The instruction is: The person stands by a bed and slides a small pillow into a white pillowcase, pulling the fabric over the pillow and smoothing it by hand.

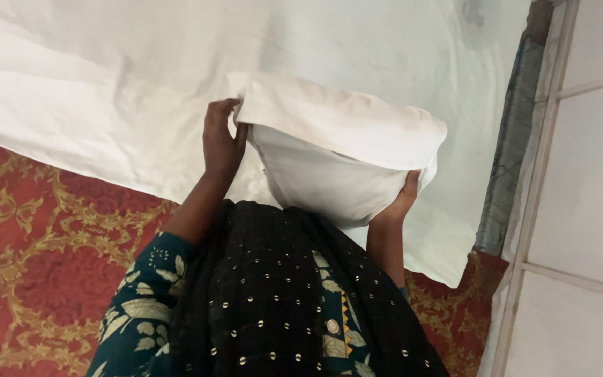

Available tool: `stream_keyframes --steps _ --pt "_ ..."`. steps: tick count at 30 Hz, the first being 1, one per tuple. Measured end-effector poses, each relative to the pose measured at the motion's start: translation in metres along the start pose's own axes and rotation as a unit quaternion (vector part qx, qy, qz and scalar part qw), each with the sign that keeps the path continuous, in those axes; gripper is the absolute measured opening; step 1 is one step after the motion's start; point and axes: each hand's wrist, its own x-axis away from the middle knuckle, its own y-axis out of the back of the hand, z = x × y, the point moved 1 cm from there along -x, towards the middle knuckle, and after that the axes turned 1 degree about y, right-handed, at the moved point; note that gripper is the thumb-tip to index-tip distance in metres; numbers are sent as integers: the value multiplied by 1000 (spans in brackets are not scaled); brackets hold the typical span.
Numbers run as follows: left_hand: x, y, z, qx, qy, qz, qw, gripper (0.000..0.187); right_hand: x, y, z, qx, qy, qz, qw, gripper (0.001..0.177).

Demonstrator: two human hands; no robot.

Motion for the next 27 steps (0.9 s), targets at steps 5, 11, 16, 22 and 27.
stream_keyframes --steps 5,11,16,22,27 --pt "5 7 3 -48 -148 95 983 23 -15 19 -10 -70 -13 -8 997 73" --pt "44 6 12 -57 -54 174 982 29 -28 42 -15 -109 -38 6 993 73" --pt "57 -29 44 112 184 160 963 68 -33 52 -25 -118 -69 32 990 74" --pt "67 -46 90 288 339 275 853 70 -42 74 -29 -126 -91 41 987 71" --pt "90 -56 102 226 304 284 881 62 -37 74 -27 -101 -108 19 989 68"
